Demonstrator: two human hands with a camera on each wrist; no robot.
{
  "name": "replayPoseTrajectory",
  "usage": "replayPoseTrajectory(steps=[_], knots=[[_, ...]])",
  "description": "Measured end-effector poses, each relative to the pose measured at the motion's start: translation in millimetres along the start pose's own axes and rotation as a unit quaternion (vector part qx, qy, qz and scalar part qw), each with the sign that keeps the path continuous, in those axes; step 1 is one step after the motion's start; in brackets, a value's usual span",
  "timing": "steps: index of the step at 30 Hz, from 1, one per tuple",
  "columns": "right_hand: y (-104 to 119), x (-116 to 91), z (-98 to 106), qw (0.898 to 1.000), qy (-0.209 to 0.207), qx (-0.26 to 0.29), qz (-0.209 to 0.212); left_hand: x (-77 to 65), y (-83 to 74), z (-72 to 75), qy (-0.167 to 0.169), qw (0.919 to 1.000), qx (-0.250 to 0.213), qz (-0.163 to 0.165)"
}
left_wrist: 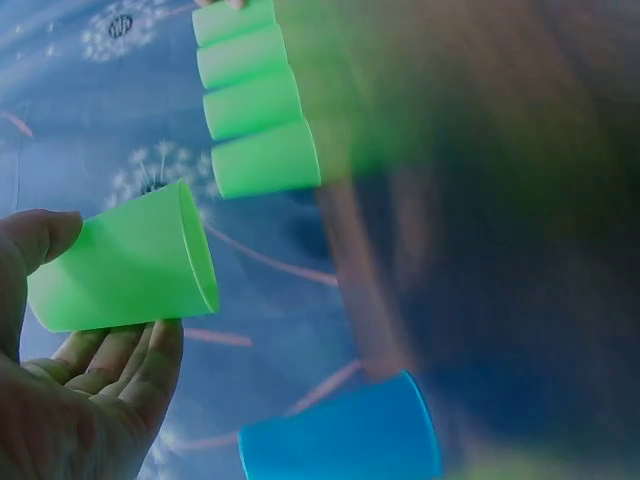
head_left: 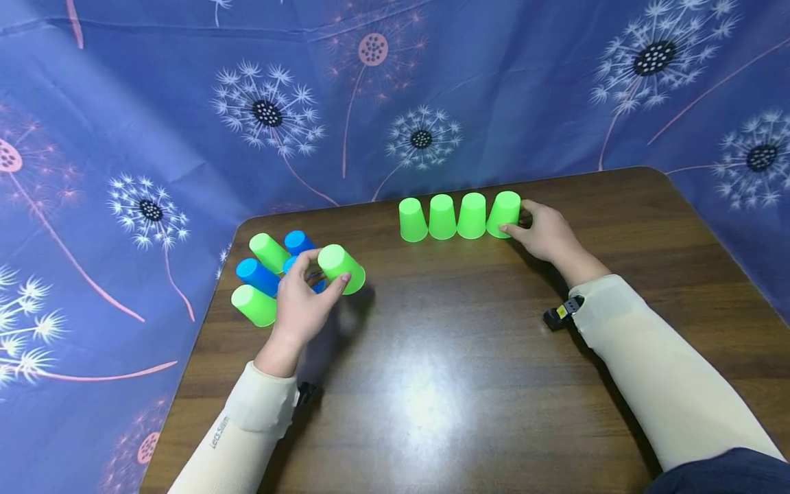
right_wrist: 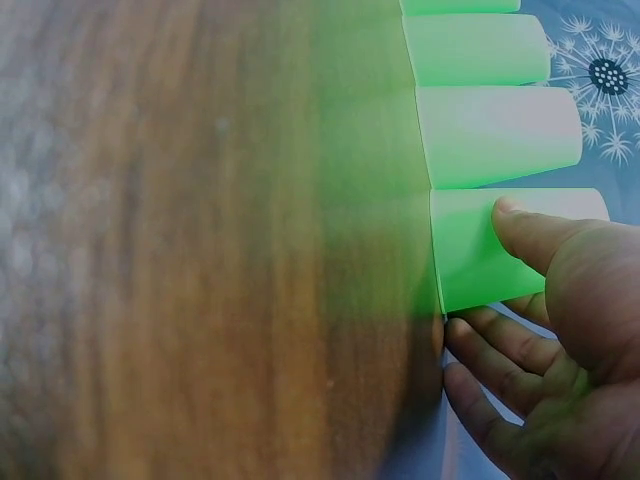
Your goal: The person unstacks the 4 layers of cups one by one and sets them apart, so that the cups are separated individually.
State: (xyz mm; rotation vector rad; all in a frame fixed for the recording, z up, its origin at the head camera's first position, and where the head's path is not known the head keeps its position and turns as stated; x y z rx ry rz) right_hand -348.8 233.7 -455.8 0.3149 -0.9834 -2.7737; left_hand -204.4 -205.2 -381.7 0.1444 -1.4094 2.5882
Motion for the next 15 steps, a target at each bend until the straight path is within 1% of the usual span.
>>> replayPoseTrajectory(steps=[5, 8, 11, 15], knots=[[-1, 0, 1, 1.0, 0.003, 0.0, -0.005, -12.3, 21.8, 15.9, -0.016, 0.9997, -0.013, 0.015], [-1, 0, 1, 1.0, 0.005, 0.002, -0.004, -19.5, 32.7, 23.5, -0.019, 0.9992, -0.011, 0.032], [0, 1, 0, 1.0, 0.008, 0.003, -0.005, -26.0, 41.8, 29.5, -0.02, 0.9984, 0.002, 0.052], [1, 2, -1, 1.0, 0.01, 0.002, -0.006, -32.6, 51.7, 36.2, -0.028, 0.9956, 0.047, 0.077]])
Point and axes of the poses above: each hand's wrist, its own x-axis towards the middle knuckle, its own z-axis out of the back of the hand, y = z × x, the point moved 7 cm from there along x, towards the middle knuckle, and after that the axes turned 11 degrees about y, right-handed, at the moved point
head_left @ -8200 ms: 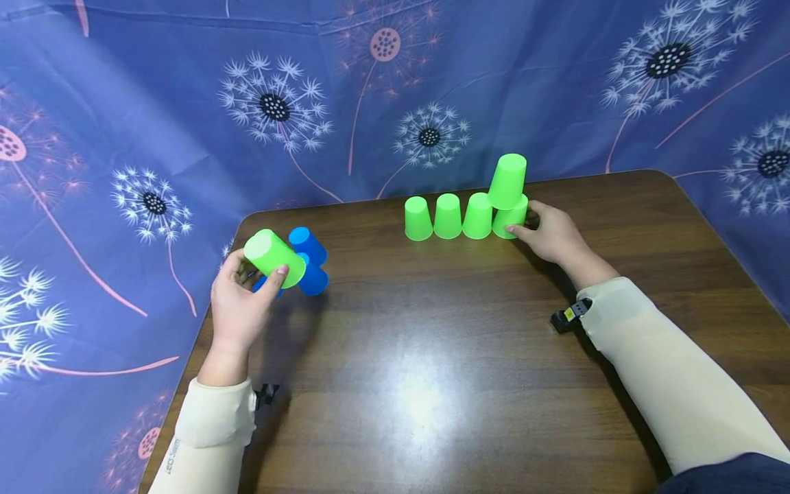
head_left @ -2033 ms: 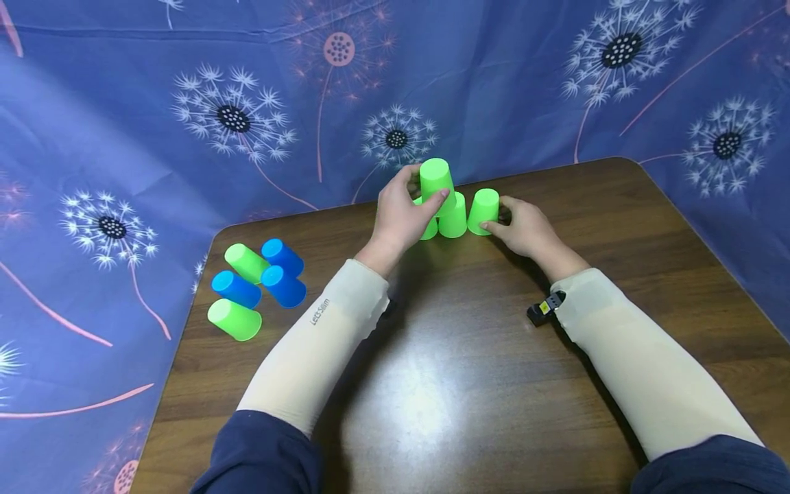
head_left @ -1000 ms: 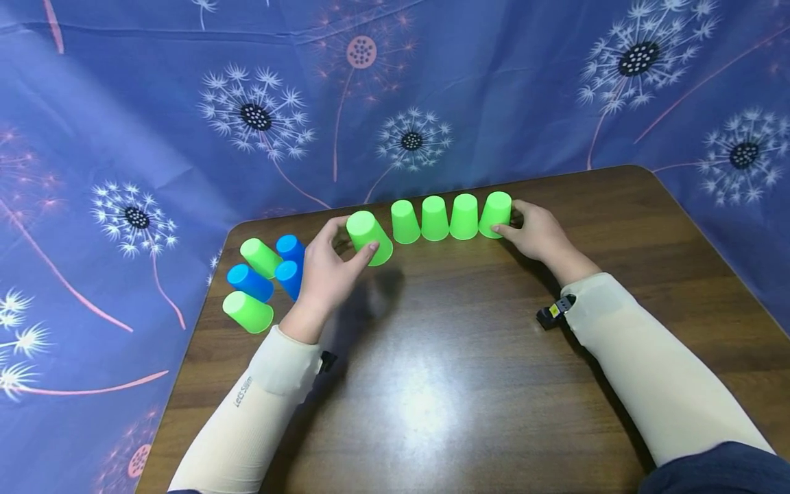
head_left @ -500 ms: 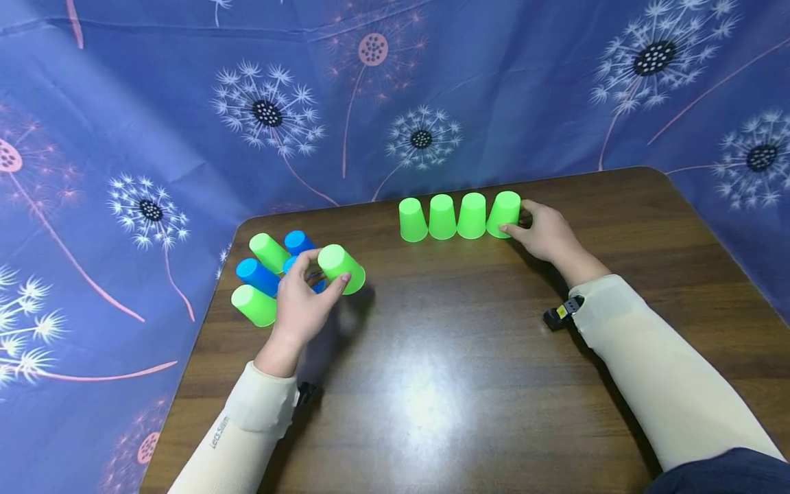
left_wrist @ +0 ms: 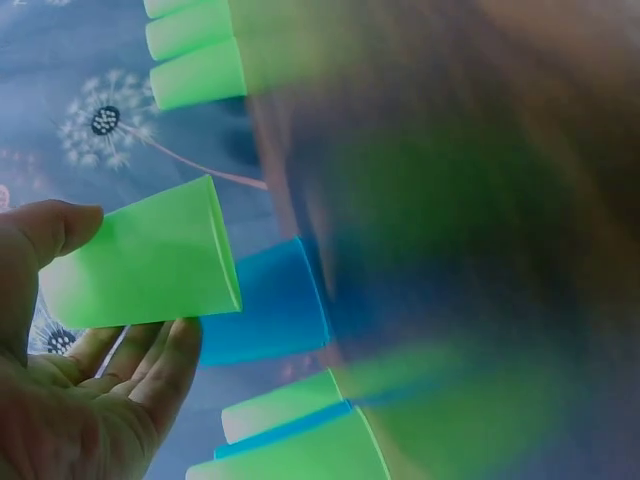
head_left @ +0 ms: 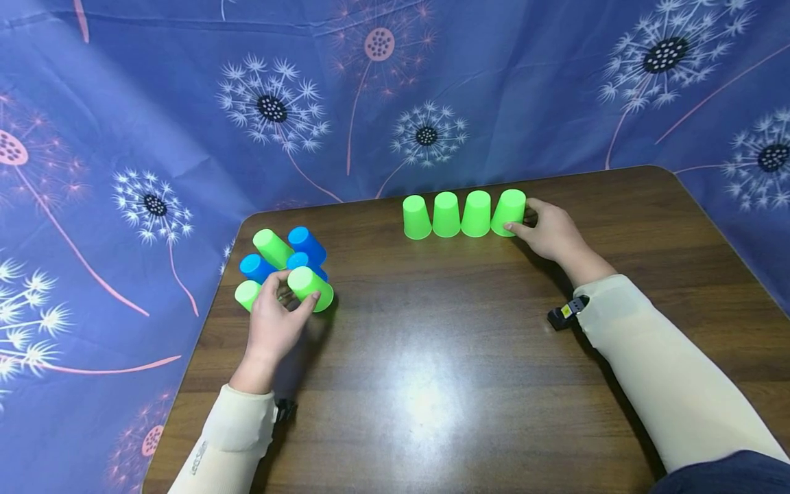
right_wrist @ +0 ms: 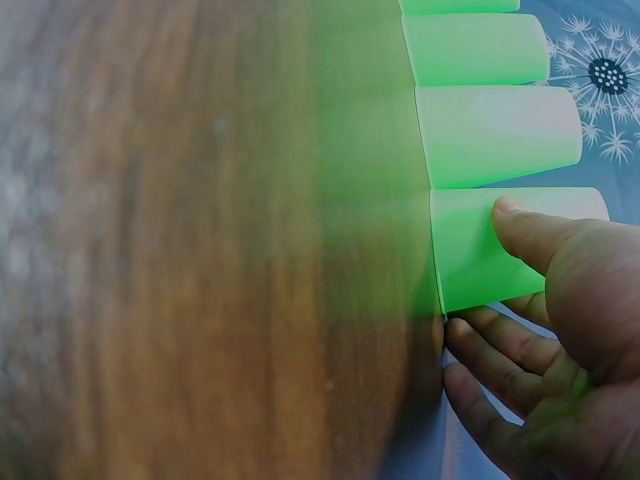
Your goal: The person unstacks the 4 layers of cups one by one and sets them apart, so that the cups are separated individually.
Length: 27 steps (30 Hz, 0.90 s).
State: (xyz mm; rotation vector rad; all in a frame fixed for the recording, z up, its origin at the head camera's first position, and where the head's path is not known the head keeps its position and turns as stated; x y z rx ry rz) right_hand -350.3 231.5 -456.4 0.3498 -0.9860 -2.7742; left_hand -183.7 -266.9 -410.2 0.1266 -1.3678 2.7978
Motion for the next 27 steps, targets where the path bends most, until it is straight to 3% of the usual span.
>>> replayPoseTrajectory(steps=[3, 17, 27], knots=[[0, 0, 1, 1.0, 0.0, -0.002, -0.001, -1.8, 5.5, 2.4, -0.005, 0.9995, 0.031, 0.01], [0, 0, 1, 1.0, 0.0, -0.008, -0.005, -7.7, 19.4, 11.8, 0.033, 0.996, 0.064, 0.053], [-1, 1, 0, 1.0, 0.0, -0.008, -0.005, -9.8, 22.9, 12.9, 0.043, 0.9904, 0.118, 0.057]])
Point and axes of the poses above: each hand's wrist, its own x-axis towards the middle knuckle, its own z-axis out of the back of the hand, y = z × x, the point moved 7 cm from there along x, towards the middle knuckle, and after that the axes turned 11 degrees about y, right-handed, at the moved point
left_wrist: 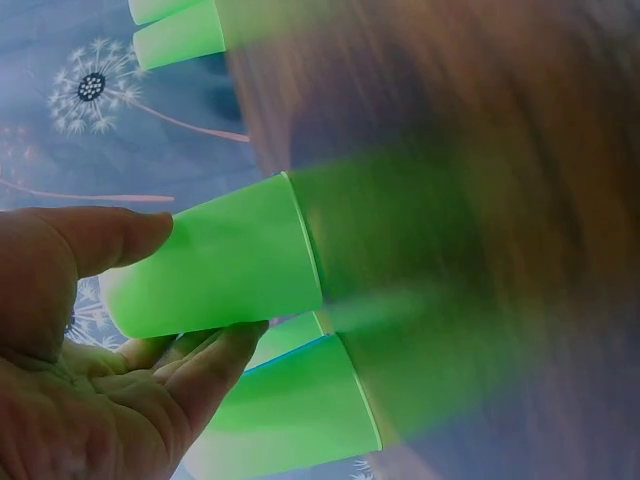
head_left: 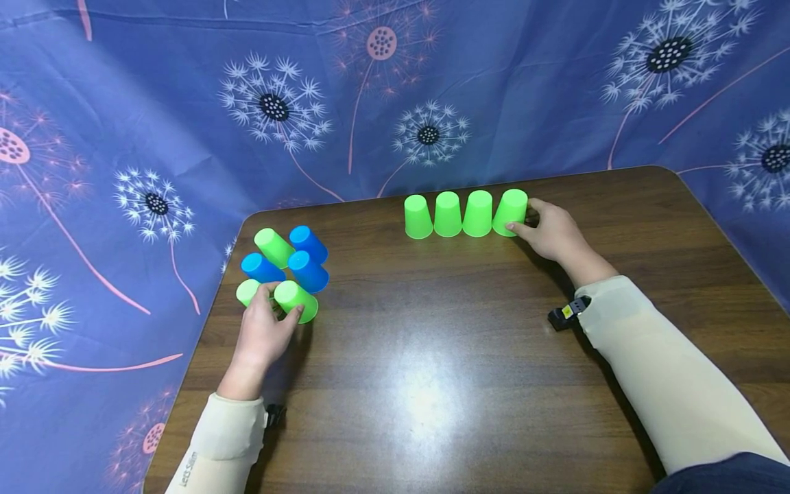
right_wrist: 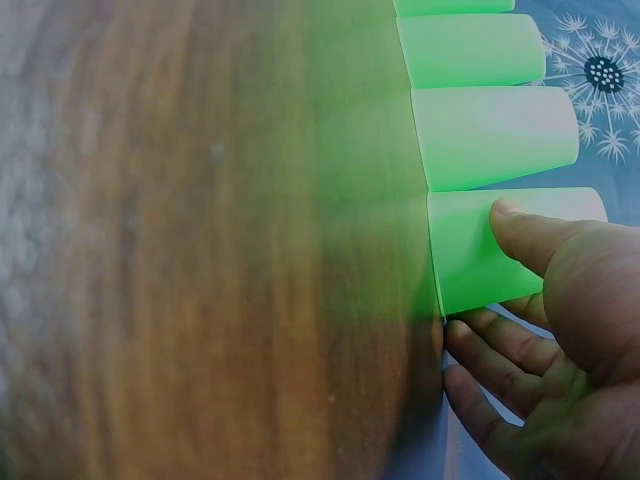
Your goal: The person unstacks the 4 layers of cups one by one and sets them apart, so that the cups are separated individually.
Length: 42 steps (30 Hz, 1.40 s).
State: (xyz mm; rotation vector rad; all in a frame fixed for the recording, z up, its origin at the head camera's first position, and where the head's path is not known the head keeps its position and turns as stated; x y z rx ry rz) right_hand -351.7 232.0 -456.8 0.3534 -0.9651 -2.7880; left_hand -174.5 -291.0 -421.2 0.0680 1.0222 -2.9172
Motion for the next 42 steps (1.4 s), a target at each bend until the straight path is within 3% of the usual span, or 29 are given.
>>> replayPoseTrajectory(steps=[12, 20, 27, 34, 42], knots=[[1, -1, 1, 1.0, -0.005, 0.001, 0.006, -1.0, -3.5, 1.4, 0.006, 0.9999, 0.012, -0.001], [-1, -2, 0, 1.0, -0.007, 0.005, 0.004, -2.5, -30.4, 18.4, -0.037, 0.9976, 0.008, -0.058], [-1, -2, 1, 1.0, -0.007, 0.007, 0.004, 6.7, -60.4, 25.9, -0.059, 0.9927, -0.013, -0.104], [-1, -1, 2, 1.0, -0.005, 0.002, 0.001, 28.3, -102.6, 7.4, -0.033, 0.9831, -0.073, -0.164], [-1, -1, 0, 1.0, -0.007, 0.002, 0.005, 72.2, -129.4, -29.6, 0.025, 0.9802, -0.097, -0.171]])
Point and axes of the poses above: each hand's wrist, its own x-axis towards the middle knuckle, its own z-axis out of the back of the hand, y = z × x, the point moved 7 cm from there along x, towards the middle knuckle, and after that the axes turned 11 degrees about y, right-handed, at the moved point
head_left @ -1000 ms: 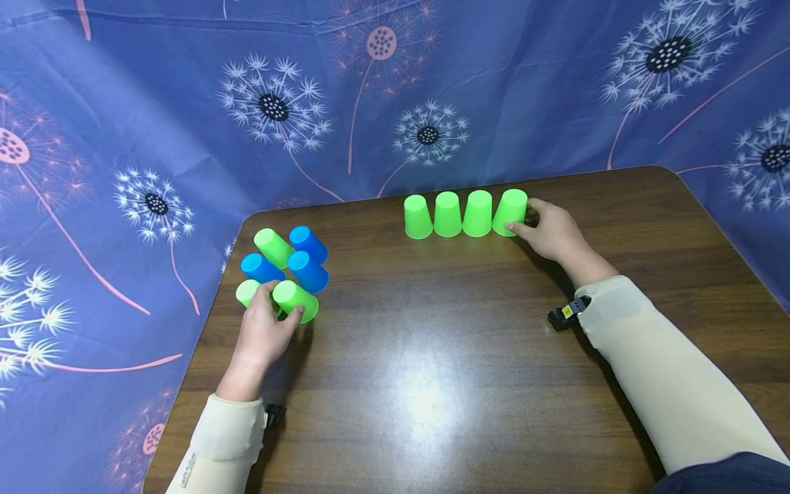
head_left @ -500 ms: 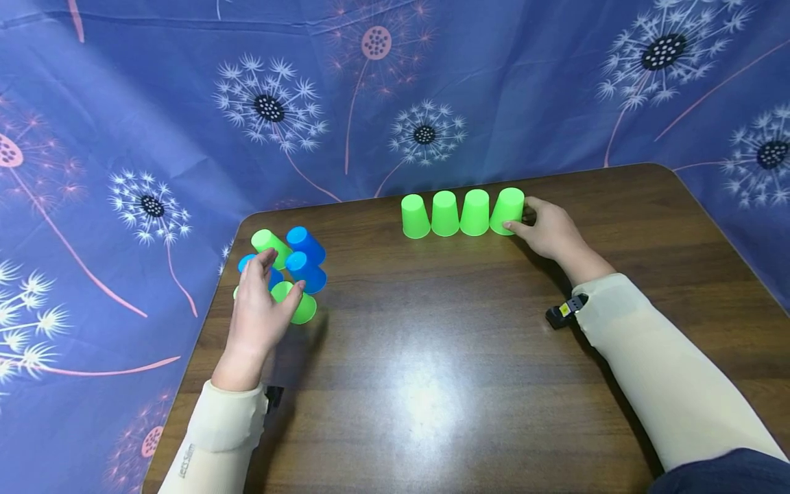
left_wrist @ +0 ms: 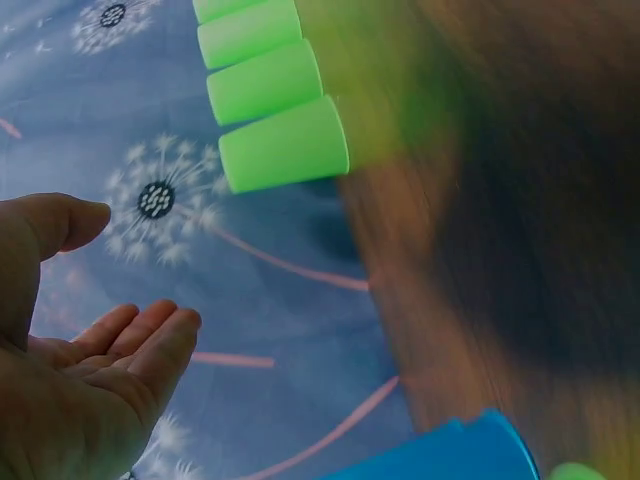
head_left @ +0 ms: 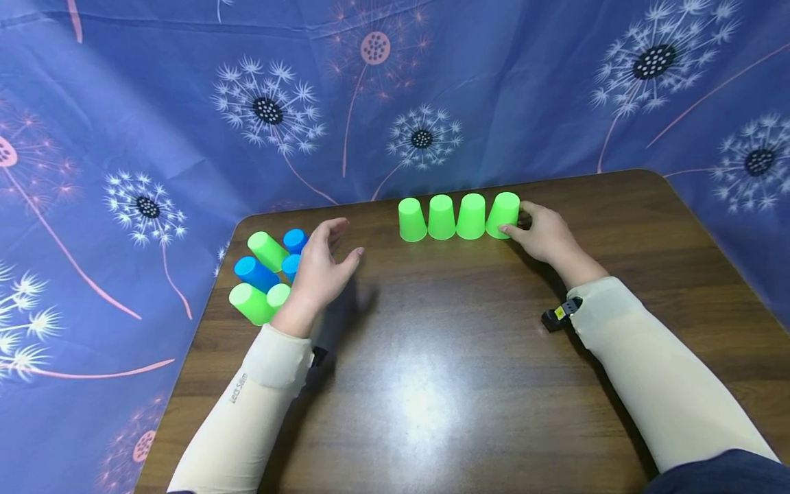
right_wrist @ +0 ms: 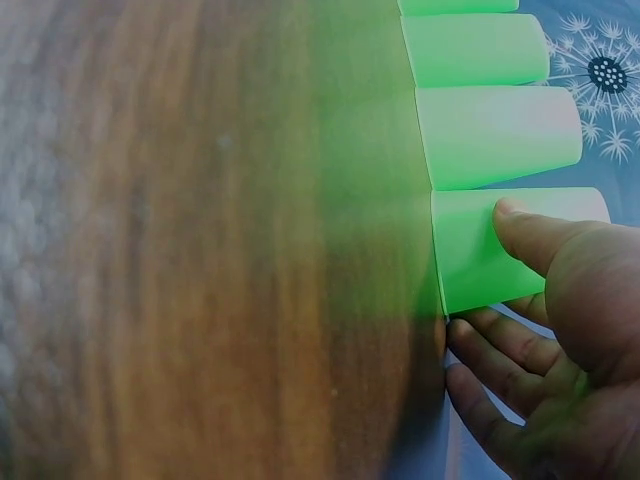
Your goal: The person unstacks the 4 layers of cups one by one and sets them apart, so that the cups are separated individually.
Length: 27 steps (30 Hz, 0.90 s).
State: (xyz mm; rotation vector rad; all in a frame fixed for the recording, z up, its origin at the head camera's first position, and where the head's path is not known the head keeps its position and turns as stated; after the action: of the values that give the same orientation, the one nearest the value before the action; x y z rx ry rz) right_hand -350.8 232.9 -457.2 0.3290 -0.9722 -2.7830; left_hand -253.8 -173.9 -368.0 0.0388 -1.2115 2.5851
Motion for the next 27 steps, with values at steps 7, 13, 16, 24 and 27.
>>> replayPoseTrajectory(steps=[7, 13, 16, 24, 27], knots=[[1, -1, -1, 1.0, -0.002, 0.003, 0.003, 35.9, 3.3, -26.5, 0.032, 0.9987, -0.038, 0.01], [0, -1, 0, 1.0, 0.0, 0.003, 0.002, 59.8, 12.3, -48.8, 0.047, 0.9971, -0.051, 0.032], [-1, -1, -1, 1.0, 0.0, 0.003, 0.001, 70.7, 17.9, -59.6, 0.05, 0.9962, -0.059, 0.042], [-4, 1, -1, 1.0, -0.007, 0.004, 0.003, 95.4, 33.1, -82.4, 0.048, 0.9929, -0.08, 0.073], [-4, 1, -1, 1.0, -0.008, 0.001, 0.002, 102.4, 36.6, -88.5, 0.047, 0.9924, -0.078, 0.083]])
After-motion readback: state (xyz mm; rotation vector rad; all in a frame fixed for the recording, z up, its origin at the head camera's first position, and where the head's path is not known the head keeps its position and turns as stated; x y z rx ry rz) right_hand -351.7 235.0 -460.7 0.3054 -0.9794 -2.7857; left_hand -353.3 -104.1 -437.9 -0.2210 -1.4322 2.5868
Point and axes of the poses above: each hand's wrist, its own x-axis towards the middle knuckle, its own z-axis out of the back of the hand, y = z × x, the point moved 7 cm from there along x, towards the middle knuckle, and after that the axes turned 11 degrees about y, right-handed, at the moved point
